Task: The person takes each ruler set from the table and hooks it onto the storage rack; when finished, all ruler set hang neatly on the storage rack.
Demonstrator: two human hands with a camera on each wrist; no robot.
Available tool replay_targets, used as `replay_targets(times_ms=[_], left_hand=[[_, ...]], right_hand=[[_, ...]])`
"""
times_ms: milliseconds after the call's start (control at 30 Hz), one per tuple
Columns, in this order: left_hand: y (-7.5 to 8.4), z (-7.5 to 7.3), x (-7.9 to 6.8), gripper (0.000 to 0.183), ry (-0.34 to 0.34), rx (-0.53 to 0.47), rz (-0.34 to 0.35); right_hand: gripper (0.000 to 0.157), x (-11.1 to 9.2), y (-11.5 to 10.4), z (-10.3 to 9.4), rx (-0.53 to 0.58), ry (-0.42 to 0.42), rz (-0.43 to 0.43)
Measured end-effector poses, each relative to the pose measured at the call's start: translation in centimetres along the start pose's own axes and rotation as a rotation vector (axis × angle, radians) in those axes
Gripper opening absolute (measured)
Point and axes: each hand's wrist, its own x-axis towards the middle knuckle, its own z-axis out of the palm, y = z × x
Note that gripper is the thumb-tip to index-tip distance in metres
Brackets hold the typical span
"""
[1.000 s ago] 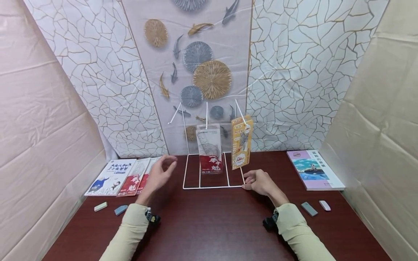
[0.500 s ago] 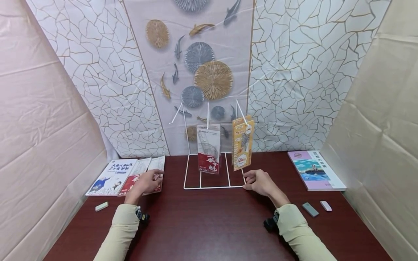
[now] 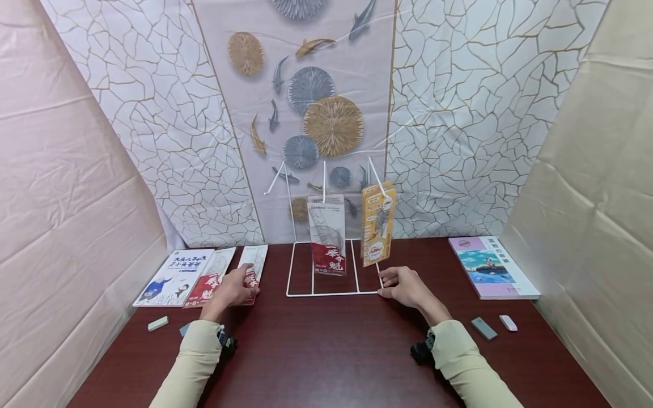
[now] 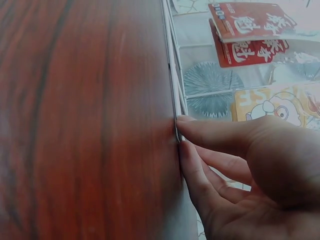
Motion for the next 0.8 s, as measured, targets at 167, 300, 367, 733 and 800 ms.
replay_targets(times_ms=[167, 300, 367, 733, 800], left_hand=[[0.02, 0.0, 0.02, 0.075, 0.023, -0.019, -0.001], [0.11, -0.01, -0.18, 0.067, 0.004, -0.043, -0.056], [0.15, -0.01, -0.31, 0.06, -0.006, -0.051, -0.084], [0.42, -0.02, -0.35, 0.084, -0.016, -0.148, -0.18], [0.37, 0.04, -0.23, 0.093, -0.015, -0.183, -0.191]], right_hand=[[0.047, -0.07, -0.11, -0.07, 0.0, -0.01, 0.011], [0.047, -0.16, -0.2, 0.0, -0.002, -0.011, 0.021], [0.047, -0.23, -0.27, 0.06, -0.001, -0.01, 0.027], [0.047, -0.23, -0.25, 0.09, -0.001, -0.006, 0.017], [0.047, -0.2, -0.18, 0.11, 0.0, -0.008, 0.021]])
